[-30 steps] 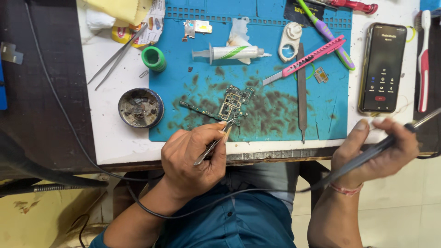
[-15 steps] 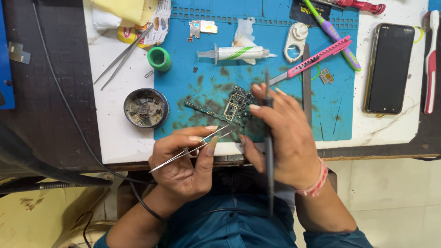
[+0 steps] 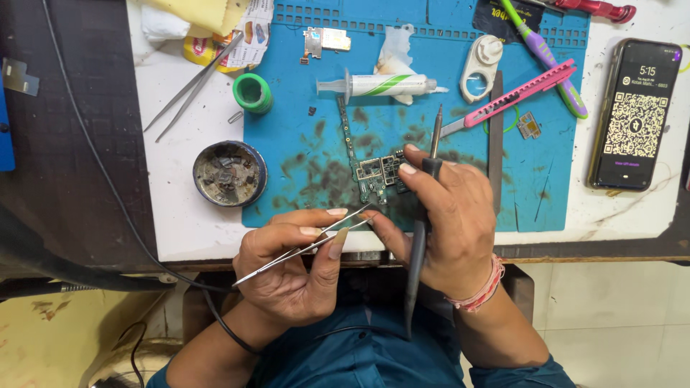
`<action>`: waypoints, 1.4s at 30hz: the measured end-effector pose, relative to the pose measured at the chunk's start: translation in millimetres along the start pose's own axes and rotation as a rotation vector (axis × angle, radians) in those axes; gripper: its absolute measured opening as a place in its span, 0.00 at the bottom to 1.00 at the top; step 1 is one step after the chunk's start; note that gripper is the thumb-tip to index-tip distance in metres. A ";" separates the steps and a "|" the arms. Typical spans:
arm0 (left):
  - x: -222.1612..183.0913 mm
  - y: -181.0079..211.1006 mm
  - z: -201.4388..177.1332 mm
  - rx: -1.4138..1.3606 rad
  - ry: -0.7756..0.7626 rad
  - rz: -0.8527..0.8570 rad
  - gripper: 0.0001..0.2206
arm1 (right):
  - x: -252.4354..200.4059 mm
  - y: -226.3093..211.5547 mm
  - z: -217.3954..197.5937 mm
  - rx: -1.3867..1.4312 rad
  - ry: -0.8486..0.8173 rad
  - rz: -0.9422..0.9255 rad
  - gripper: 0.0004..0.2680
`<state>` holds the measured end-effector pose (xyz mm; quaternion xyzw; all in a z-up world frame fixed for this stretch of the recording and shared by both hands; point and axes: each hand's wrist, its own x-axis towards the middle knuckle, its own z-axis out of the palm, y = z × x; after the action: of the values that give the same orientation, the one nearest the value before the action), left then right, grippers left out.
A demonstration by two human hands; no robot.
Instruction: The person solders components onto a circuit board using a soldering iron and tweezers while the board is held in place.
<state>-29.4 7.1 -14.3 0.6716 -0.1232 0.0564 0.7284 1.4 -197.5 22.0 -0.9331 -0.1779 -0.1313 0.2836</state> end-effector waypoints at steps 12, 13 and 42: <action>16.9 5.9 4.6 0.237 0.003 0.065 0.12 | 1.0 0.0 -1.7 0.078 0.019 0.029 0.21; 18.7 6.7 4.8 0.267 0.001 0.084 0.11 | 2.2 0.7 -3.0 0.093 0.006 0.004 0.20; 20.6 5.3 0.1 0.536 -0.051 0.191 0.11 | -29.7 12.1 -4.5 0.510 0.040 0.118 0.07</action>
<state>-10.9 5.8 -4.0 0.8268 -0.1847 0.1385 0.5130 -21.1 -217.2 9.5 -0.8374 -0.1447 -0.0839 0.5203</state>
